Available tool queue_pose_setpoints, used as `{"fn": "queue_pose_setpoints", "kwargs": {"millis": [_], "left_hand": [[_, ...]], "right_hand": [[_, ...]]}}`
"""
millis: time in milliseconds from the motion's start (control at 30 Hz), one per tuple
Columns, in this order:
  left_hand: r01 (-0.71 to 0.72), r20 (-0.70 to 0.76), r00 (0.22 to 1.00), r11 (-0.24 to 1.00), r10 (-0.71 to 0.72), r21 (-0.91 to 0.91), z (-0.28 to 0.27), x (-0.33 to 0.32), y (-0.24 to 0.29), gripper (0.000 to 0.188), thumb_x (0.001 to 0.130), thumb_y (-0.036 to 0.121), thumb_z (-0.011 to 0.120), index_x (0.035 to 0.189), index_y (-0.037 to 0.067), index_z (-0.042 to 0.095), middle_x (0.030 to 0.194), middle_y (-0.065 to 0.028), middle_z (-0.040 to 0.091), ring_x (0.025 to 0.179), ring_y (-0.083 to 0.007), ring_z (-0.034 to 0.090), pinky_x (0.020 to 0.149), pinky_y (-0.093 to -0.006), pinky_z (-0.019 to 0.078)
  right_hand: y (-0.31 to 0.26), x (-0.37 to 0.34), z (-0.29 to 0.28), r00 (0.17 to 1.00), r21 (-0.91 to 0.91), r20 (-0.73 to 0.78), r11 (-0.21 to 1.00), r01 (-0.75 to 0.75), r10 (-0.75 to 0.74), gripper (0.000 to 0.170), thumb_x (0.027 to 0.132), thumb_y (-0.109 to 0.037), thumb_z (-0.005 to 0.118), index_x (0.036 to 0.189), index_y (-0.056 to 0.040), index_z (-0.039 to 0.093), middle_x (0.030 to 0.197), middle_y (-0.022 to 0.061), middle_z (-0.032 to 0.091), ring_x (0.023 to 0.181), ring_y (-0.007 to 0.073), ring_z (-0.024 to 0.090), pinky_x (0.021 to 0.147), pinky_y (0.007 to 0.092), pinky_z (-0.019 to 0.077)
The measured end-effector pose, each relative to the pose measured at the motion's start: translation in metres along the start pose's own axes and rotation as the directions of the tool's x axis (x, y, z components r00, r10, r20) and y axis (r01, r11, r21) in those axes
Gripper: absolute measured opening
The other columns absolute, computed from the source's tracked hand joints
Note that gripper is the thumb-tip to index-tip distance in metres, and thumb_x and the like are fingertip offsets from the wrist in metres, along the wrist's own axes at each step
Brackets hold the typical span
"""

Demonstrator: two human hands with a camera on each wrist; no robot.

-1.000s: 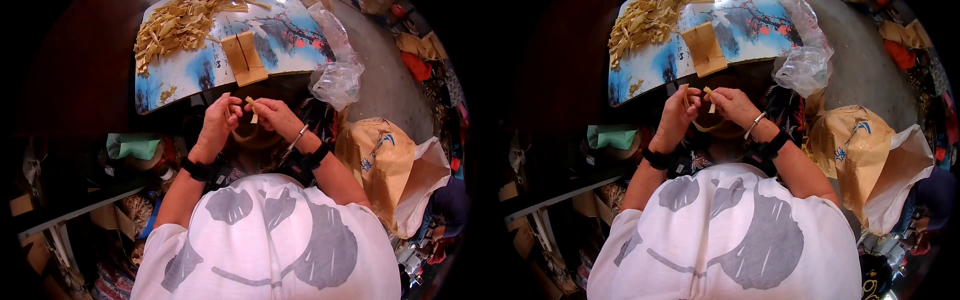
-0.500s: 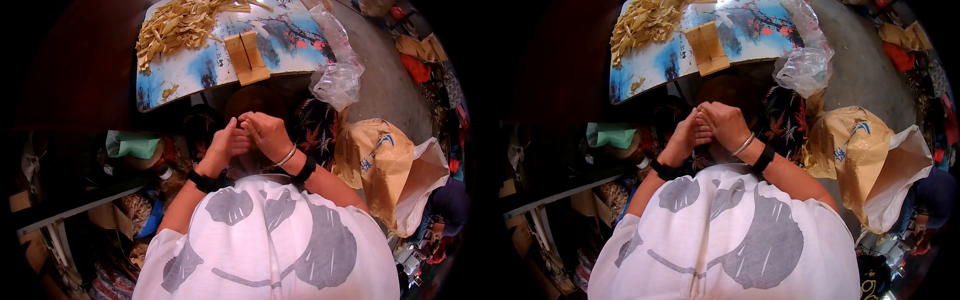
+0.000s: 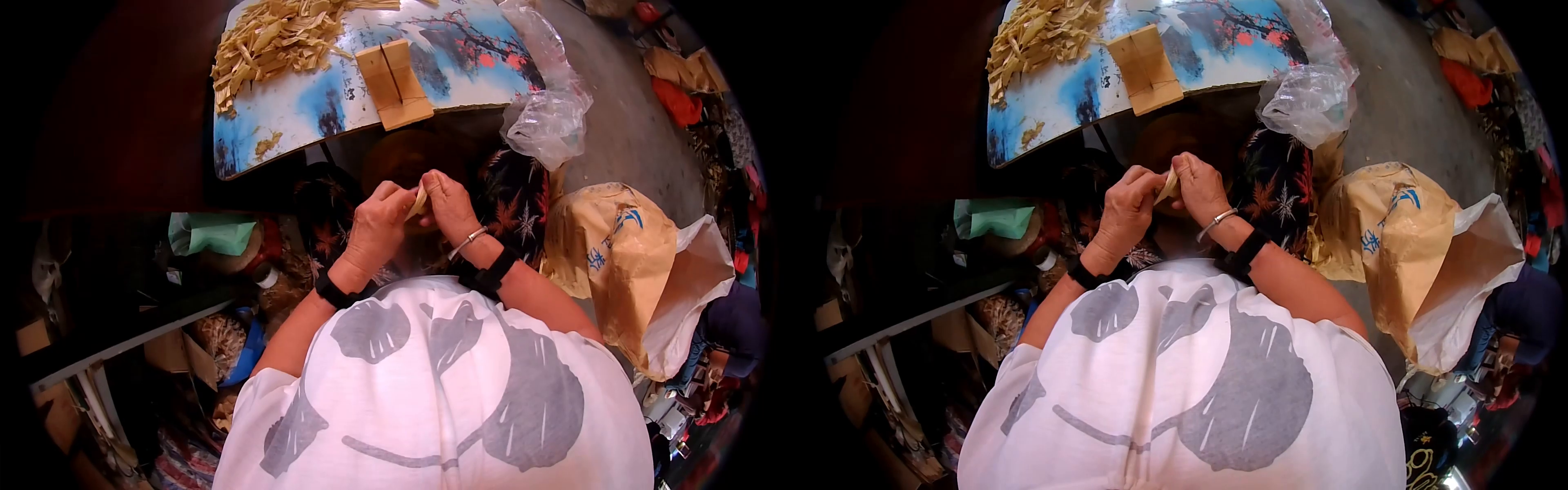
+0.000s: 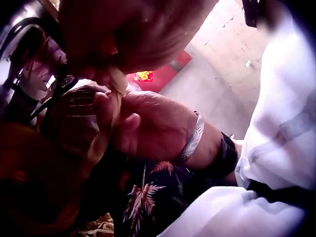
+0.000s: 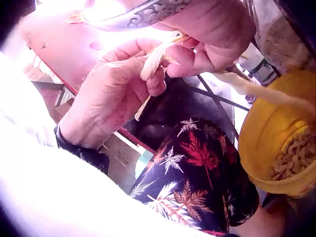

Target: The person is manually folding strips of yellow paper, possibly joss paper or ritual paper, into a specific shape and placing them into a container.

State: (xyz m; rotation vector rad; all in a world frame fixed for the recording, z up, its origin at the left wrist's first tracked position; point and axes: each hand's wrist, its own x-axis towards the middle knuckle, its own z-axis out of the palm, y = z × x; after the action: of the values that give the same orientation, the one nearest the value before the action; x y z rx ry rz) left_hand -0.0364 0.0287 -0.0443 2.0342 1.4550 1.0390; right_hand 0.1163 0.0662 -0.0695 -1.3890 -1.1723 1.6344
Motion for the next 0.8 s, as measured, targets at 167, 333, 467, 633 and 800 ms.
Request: {"fn": "queue_pose_setpoints", "kwargs": {"millis": [167,333,467,633,800], "left_hand": [[0.001,-0.102,0.995,0.986,0.016,0.165,0.004,0.001,0.002,0.014,0.085,-0.004,0.062,0.096,0.003,0.065,0.088,-0.0142,0.060,0.075,-0.0342,0.064,0.064,-0.0365,0.0527],[0.055,-0.110,0.993,0.973,-0.031,0.224,0.001,0.000,-0.005,0.016,0.084,-0.004,0.063,0.099,0.003,0.065,0.091,-0.0151,0.061,0.077,-0.0341,0.065,0.066,-0.0366,0.0534],[-0.001,-0.126,0.992,0.998,0.009,0.057,0.002,0.002,-0.007,0.018,0.084,-0.005,0.061,0.100,0.002,0.065,0.092,-0.0157,0.060,0.079,-0.0331,0.065,0.068,-0.0355,0.0533],[0.078,-0.202,0.975,0.994,-0.092,-0.077,0.006,0.002,-0.012,0.012,0.089,-0.002,0.060,0.101,0.001,0.064,0.089,-0.0105,0.062,0.071,-0.0210,0.063,0.063,-0.0292,0.0509],[0.336,-0.055,0.918,0.842,-0.393,-0.422,0.001,-0.003,-0.008,0.009,0.097,0.010,0.061,0.101,0.003,0.064,0.080,0.0016,0.063,0.063,-0.0034,0.052,0.056,-0.0186,0.0433]], "right_hand": [[0.010,0.007,0.009,0.999,-0.132,-0.019,0.990,0.043,-0.046,0.026,0.099,-0.027,0.057,0.094,-0.0012,0.061,0.072,0.0047,0.065,0.059,0.0122,0.063,0.051,0.0267,0.0520],[-0.003,-0.003,0.004,0.985,-0.050,0.152,0.995,0.087,-0.078,0.027,0.098,-0.023,0.058,0.092,0.0028,0.065,0.079,0.0057,0.068,0.070,0.0109,0.065,0.067,0.0276,0.0546],[0.004,-0.002,-0.007,0.947,0.136,0.319,0.991,-0.009,-0.035,0.023,0.099,-0.023,0.058,0.104,-0.0022,0.066,0.096,0.0037,0.068,0.090,0.0094,0.064,0.077,0.0291,0.0536],[-0.008,-0.008,-0.012,0.861,0.432,0.499,0.834,-0.343,0.096,0.022,0.101,-0.026,0.056,0.112,-0.0085,0.062,0.108,0.0001,0.063,0.101,0.0101,0.061,0.080,0.0283,0.0544],[-0.009,-0.004,-0.002,0.942,0.250,0.334,0.960,-0.128,0.038,0.024,0.102,-0.029,0.053,0.108,-0.0075,0.062,0.105,0.0015,0.063,0.095,0.0108,0.063,0.081,0.0257,0.0554]]}}
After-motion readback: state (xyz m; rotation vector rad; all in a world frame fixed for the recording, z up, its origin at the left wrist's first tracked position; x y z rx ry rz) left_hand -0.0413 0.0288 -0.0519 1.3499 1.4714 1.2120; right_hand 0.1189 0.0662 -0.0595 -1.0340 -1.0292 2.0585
